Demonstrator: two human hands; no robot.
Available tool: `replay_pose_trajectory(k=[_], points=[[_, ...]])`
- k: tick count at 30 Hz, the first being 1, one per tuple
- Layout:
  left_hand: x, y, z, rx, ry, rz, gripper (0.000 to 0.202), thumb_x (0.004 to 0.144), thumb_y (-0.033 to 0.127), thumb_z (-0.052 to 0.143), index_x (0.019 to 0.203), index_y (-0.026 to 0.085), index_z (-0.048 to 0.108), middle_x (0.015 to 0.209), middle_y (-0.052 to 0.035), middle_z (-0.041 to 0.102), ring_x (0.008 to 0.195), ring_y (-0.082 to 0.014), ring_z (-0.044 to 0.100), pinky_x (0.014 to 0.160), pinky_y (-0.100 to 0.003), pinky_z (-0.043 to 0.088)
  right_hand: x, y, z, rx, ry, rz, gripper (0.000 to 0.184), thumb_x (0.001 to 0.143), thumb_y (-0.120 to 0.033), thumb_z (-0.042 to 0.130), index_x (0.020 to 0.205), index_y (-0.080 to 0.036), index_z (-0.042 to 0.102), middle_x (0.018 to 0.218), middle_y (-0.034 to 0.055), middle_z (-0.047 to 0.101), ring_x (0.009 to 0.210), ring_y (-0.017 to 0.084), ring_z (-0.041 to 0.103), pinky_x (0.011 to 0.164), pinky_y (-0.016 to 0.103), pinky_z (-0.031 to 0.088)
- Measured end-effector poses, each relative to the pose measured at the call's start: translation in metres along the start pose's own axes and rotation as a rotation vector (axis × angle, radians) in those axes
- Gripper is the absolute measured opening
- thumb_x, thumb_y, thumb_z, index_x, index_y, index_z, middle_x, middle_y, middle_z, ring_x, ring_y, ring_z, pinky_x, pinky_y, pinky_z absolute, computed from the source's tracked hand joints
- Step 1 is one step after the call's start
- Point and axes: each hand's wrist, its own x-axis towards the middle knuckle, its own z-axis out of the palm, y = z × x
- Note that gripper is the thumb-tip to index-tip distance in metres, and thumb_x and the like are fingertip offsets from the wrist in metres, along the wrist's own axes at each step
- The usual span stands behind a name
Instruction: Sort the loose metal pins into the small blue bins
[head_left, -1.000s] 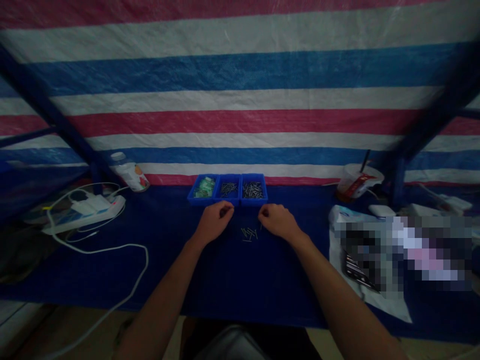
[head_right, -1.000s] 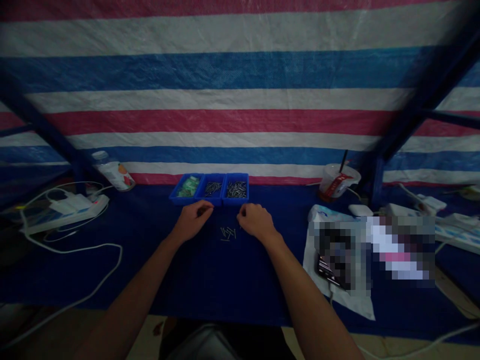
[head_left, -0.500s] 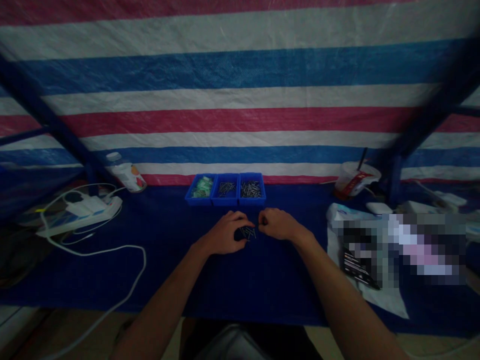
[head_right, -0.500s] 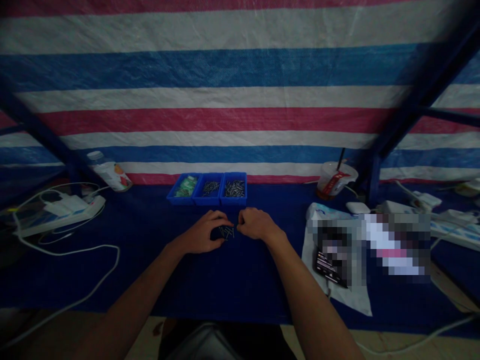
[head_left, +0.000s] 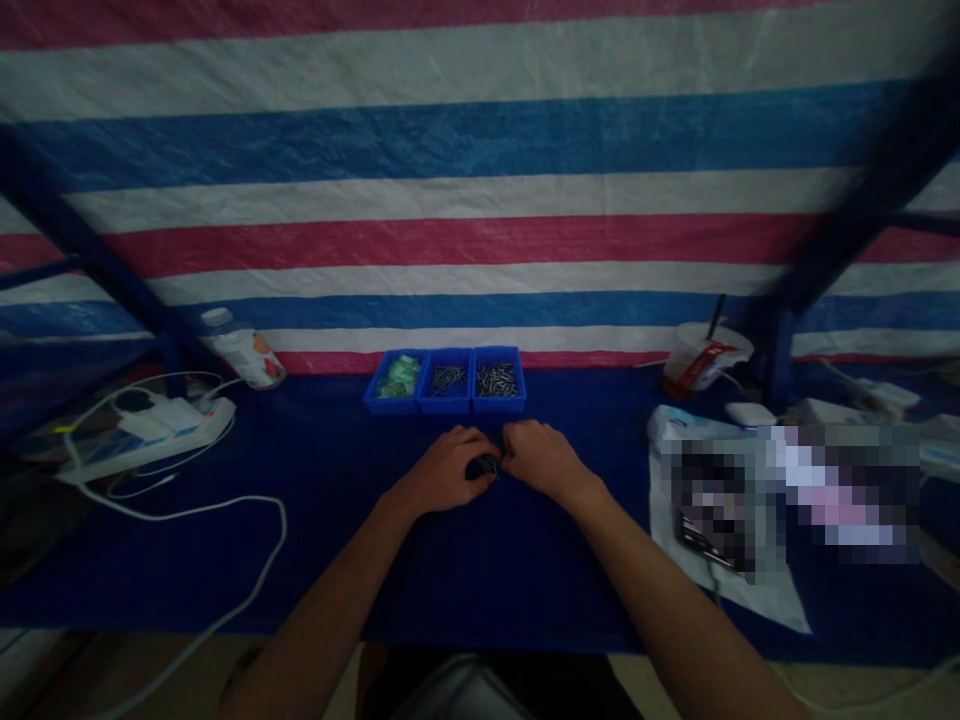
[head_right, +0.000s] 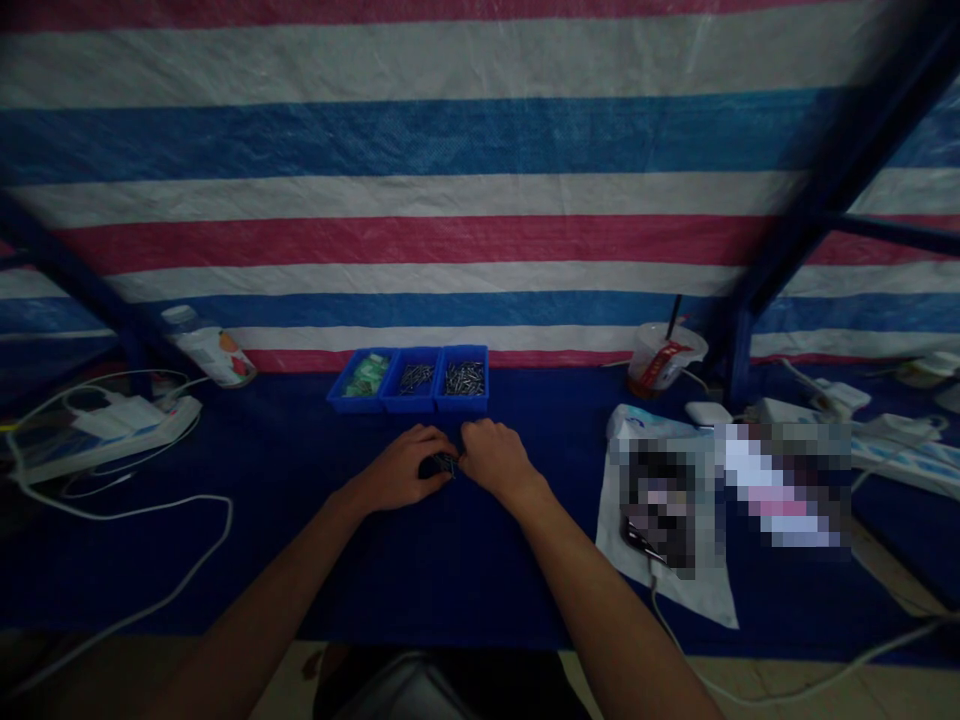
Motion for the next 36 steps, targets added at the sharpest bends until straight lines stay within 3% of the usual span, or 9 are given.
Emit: replay_pose_trajectory(k=[5, 11, 22, 25, 28, 32, 36], points=[[0.0, -0.001, 0.0, 0.042, -0.002, -0.005, 0.035, 0.082, 0.023, 0.065, 0.117, 0.025, 0.066, 0.118, -0.0072, 0.06, 0.108, -0.0251, 0.054, 0.098, -0.044, 0.042, 0.003, 0.004, 0.004, 0.011, 0.032, -0.019, 0.023, 0.092, -0.016, 0.045, 0.106, -0.016, 0.063, 0.104, 0.0151, 0.069, 0.094, 0.027, 0.067, 0.076, 0.033, 0.045], [-0.001, -0.002, 0.003, 0.063, -0.002, 0.005, 0.045, 0.083, 0.02, 0.063, 0.127, 0.031, 0.061, 0.128, -0.0062, 0.056, 0.112, -0.0261, 0.051, 0.1, -0.047, 0.04, 0.004, 0.016, -0.002, 0.062, 0.014, -0.064, 0.024, 0.09, -0.012, 0.046, 0.099, -0.015, 0.068, 0.107, 0.0146, 0.069, 0.099, 0.024, 0.065, 0.081, 0.031, 0.044], [0.001, 0.001, 0.004, 0.084, -0.045, 0.007, 0.031, 0.089, 0.02, 0.057, 0.116, 0.031, 0.068, 0.124, -0.0043, 0.061, 0.112, -0.0251, 0.053, 0.098, -0.046, 0.039, 0.008, 0.027, -0.005, 0.292, 0.049, -0.077, 0.02, 0.075, -0.011, 0.06, 0.089, -0.018, 0.073, 0.086, 0.0062, 0.074, 0.08, 0.02, 0.067, 0.071, 0.027, 0.044], [0.001, 0.0, 0.004, 0.09, -0.044, 0.003, 0.031, 0.089, 0.02, 0.056, 0.115, 0.03, 0.069, 0.123, -0.0048, 0.062, 0.112, -0.0246, 0.054, 0.1, -0.046, 0.038, 0.012, 0.028, -0.006, 0.486, 0.108, -0.107, 0.016, 0.076, -0.014, 0.061, 0.086, -0.019, 0.073, 0.084, 0.0044, 0.074, 0.078, 0.018, 0.066, 0.072, 0.028, 0.045], [0.0, -0.003, 0.002, 0.084, -0.039, -0.006, 0.028, 0.089, 0.02, 0.056, 0.112, 0.029, 0.07, 0.121, -0.0046, 0.063, 0.111, -0.0241, 0.055, 0.1, -0.045, 0.038, 0.016, 0.025, -0.009, 0.876, 0.139, -0.079, 0.011, 0.079, -0.026, 0.062, 0.081, -0.018, 0.071, 0.08, 0.0033, 0.072, 0.071, 0.016, 0.063, 0.066, 0.027, 0.045], [-0.001, -0.009, -0.002, 0.067, -0.017, -0.024, 0.025, 0.089, 0.019, 0.056, 0.108, 0.027, 0.071, 0.115, -0.0042, 0.065, 0.108, -0.0228, 0.057, 0.1, -0.044, 0.04, 0.019, 0.019, -0.009, 1.339, 0.082, 0.079, 0.031, 0.08, -0.045, 0.063, 0.066, -0.017, 0.062, 0.062, -0.0002, 0.06, 0.053, 0.01, 0.05, 0.052, 0.024, 0.036], [-0.003, -0.014, -0.003, 0.04, -0.001, -0.042, 0.023, 0.089, 0.017, 0.056, 0.105, 0.025, 0.071, 0.113, -0.0047, 0.065, 0.107, -0.0223, 0.057, 0.098, -0.042, 0.042, 0.02, 0.013, -0.003, 1.479, -0.004, 0.149, 0.034, 0.077, -0.042, 0.068, 0.057, -0.017, 0.056, 0.051, -0.0035, 0.051, 0.046, 0.008, 0.043, 0.048, 0.024, 0.03]])
